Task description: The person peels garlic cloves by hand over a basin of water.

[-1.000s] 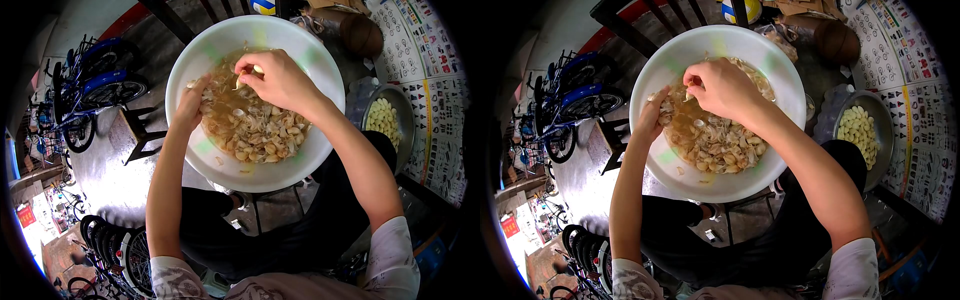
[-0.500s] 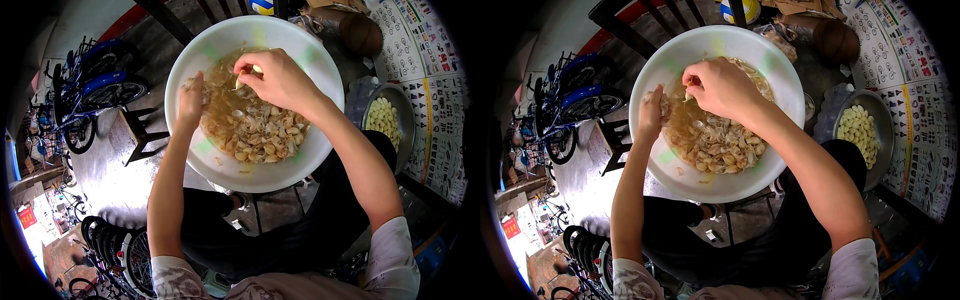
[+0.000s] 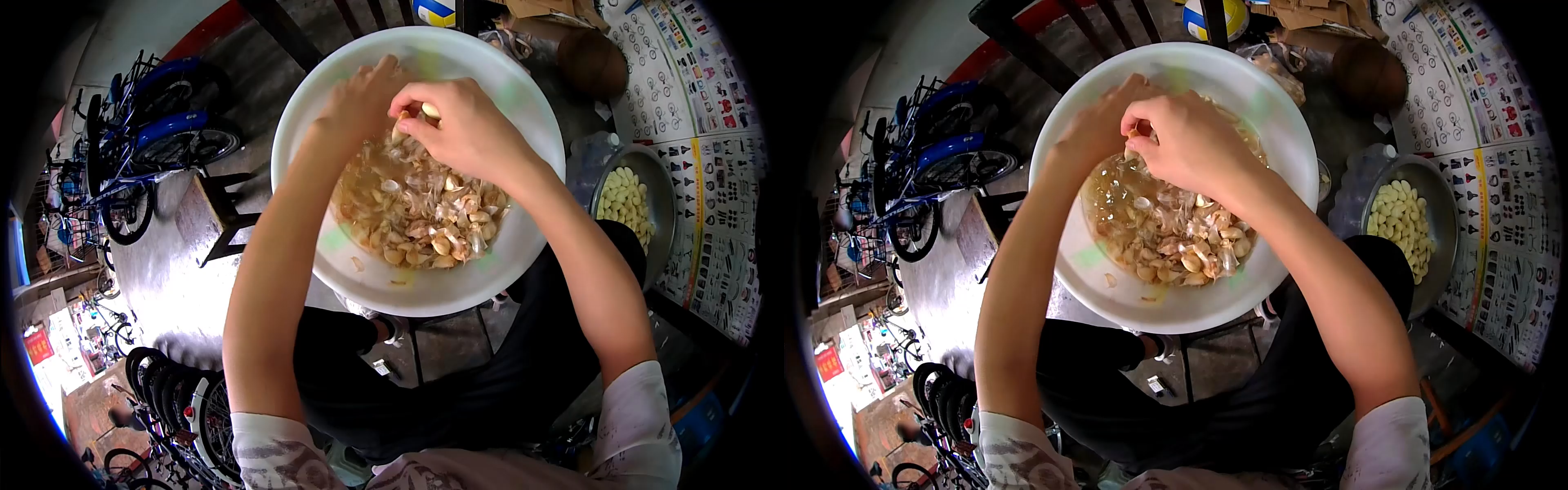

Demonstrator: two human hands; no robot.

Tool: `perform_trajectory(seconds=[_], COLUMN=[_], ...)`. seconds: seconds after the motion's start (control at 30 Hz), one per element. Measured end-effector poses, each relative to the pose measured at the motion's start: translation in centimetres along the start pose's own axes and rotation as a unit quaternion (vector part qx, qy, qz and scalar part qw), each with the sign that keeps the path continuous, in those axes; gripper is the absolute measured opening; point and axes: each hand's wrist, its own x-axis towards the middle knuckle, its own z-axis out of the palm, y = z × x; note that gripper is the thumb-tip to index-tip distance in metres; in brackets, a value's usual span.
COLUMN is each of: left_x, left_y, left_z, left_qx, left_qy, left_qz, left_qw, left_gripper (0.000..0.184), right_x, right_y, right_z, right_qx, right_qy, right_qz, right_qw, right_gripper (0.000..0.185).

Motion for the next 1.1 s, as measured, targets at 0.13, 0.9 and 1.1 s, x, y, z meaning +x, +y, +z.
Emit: perform_trajectory(seconds=[0.13, 0.9, 1.1], left_x=[1.1, -8.7, -8.3], left_y=[-0.7, -1.1, -0.7], left_z=[-3.6, 3.9, 5.4], left_qx=[-0.040, -0.088, -0.051], left_qy=[-0.114, -0.070, -0.128], left_qz=[-0.077, -0.160, -0.155], left_qw=[0.990, 0.981, 0.978], left_gripper=[0.049, 0.020, 0.031], right_x=[-0.1, -0.5, -0.6], right_y=[0.5, -0.1, -0.3], right_z=[0.2, -0.2, -0.5], right_qx=[0.008, 0.041, 0.040], right_qy=[0.032, 0.012, 0.006], right_qz=[-0.022, -0.022, -0.010], right_qw=[0.999, 0.999, 0.999], right_gripper=[0.015, 0.014, 0.013])
